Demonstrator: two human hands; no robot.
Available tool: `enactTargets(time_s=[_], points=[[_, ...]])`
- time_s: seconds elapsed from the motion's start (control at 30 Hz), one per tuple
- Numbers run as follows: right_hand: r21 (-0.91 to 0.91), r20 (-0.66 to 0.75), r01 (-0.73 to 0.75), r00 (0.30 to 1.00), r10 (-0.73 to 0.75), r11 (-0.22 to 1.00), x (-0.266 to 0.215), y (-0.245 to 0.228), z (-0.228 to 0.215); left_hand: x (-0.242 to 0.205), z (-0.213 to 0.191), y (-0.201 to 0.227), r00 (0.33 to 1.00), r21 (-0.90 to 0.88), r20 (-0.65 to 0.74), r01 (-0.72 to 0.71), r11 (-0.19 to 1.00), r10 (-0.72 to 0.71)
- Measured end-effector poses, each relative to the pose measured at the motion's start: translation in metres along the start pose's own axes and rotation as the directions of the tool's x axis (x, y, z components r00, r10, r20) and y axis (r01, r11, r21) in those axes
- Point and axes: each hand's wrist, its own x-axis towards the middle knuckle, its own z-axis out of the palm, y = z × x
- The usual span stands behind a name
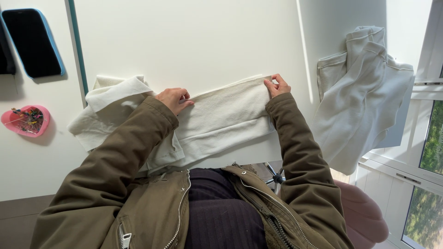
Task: The person lays a pair of white trousers flat on a white table and folds the bottom hem upwards. They then use straight pins from a pink heart-shaped container to secure the folded hem in place, working along the edge of the fabric.
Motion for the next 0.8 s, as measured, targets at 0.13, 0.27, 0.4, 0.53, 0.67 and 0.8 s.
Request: enactTargets(time_s=[0.13, 0.27, 0.4, 0.53, 0.67, 0.8], points=[[0.245, 0.048, -0.047, 0.998, 0.037, 0.968, 0.017, -0.034, -0.032, -0.004, 0.005, -0.013, 0.962, 0.138, -0.119, -0.23, 0.963, 0.246], [-0.055, -0.059, 0.374, 0.924, -0.377, 0.926, 0.006, -0.163, 0.001, -0.025, -0.01, -0.002, 0.943, 0.148, -0.181, -0.253, 0.956, 0.278], [-0.025, 0.268, 0.806, 0.575, -0.773, 0.591, -0.073, -0.318, 0.165, -0.033, -0.019, 0.0, 0.924, 0.173, -0.158, -0.321, 0.931, 0.348], [0.101, 0.588, 0.932, 0.227, -0.777, 0.349, -0.157, -0.378, 0.369, -0.042, -0.03, -0.004, 0.914, 0.072, -0.083, -0.393, 0.917, 0.398], [0.092, 0.527, 0.911, 0.298, -0.796, 0.402, -0.183, -0.39, 0.463, -0.03, -0.034, -0.024, 0.891, 0.029, -0.006, -0.454, 0.89, 0.455], [-0.078, 0.666, 0.889, 0.384, -0.64, 0.452, -0.186, -0.389, 0.499, -0.031, -0.032, -0.034, 0.832, -0.001, -0.023, -0.555, 0.832, 0.555]])
